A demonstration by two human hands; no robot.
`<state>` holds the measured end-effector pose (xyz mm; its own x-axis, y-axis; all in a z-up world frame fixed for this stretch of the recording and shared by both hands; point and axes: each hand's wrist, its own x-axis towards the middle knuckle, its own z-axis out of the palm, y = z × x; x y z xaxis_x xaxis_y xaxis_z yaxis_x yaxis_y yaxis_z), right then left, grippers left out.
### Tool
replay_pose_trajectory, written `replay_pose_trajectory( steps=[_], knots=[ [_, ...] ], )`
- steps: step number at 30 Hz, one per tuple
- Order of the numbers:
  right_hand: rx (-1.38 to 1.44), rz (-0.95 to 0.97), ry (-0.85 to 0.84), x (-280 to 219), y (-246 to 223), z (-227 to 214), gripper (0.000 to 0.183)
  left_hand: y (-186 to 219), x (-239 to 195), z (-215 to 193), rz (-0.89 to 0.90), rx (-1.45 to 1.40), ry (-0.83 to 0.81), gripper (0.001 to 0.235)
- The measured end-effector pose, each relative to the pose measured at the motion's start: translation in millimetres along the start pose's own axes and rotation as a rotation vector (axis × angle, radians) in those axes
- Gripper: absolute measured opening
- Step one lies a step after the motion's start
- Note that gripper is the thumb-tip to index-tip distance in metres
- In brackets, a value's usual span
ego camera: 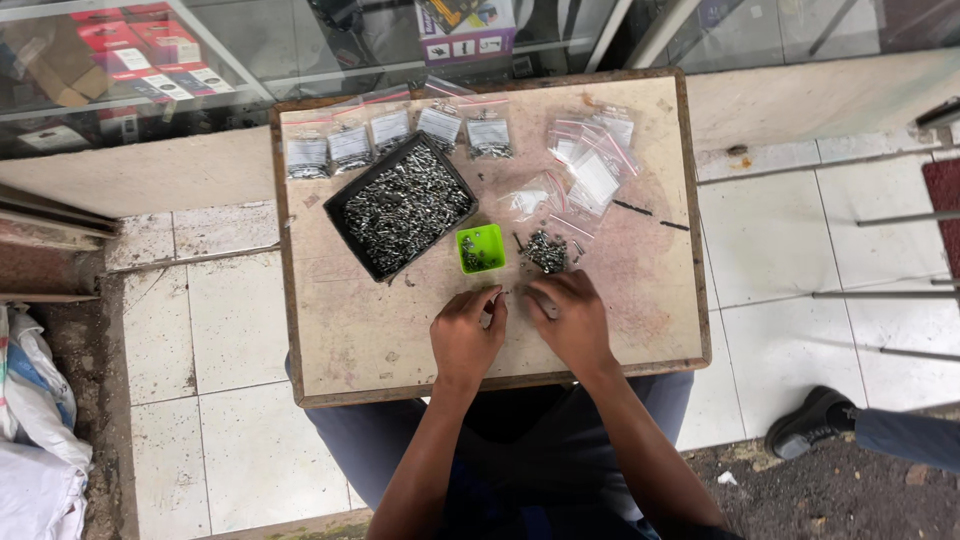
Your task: The person sorts small metal fasteners by hand, picking them from a pile on the table and placing them into a green container. The person continues this repetitive sorting process throughout the clip.
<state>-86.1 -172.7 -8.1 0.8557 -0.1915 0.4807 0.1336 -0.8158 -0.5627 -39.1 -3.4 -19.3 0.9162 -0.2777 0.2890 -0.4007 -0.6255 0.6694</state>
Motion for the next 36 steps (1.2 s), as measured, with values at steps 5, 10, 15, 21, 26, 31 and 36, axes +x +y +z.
replay_pose_trajectory(
  steps=[5,10,15,21,26,31,36],
  knots=[
    [-0.027,0.062,-0.064,-9.6,0.8,15.0,0.016,10.9,4.4,-3.0,0.018,-0.03,-0.063,0.016],
    [0.269,0.209,-0.172,-7.9,-4.8,7.6,0.013,4.8,3.3,0.2,0.034,-0.119,-0.091,0.021],
    [0.795,0.586,-0.123,-23.0,3.0,-6.7,0.005,-1.5,1.1,15.3,-0.089,-0.735,-0.219,0.025],
    [0.923,0.673,-0.076,-30.5,8.5,-16.5,0.007,-10.1,-15.2,45.8,-0.304,-1.203,-0.332,0.022],
    [0.815,0.572,-0.084,-20.2,0.6,-27.1,0.011,0.0,-11.4,41.5,-0.272,-1.168,-0.243,0.013],
    [0.656,0.371,-0.046,-12.4,-1.5,-27.1,0.012,3.3,-3.3,36.1,-0.18,-0.93,-0.09,0.012],
    [0.16,0.031,0.108,-2.5,20.5,-12.2,0.024,-6.1,7.1,26.9,0.111,-0.322,0.068,0.013]
  ],
)
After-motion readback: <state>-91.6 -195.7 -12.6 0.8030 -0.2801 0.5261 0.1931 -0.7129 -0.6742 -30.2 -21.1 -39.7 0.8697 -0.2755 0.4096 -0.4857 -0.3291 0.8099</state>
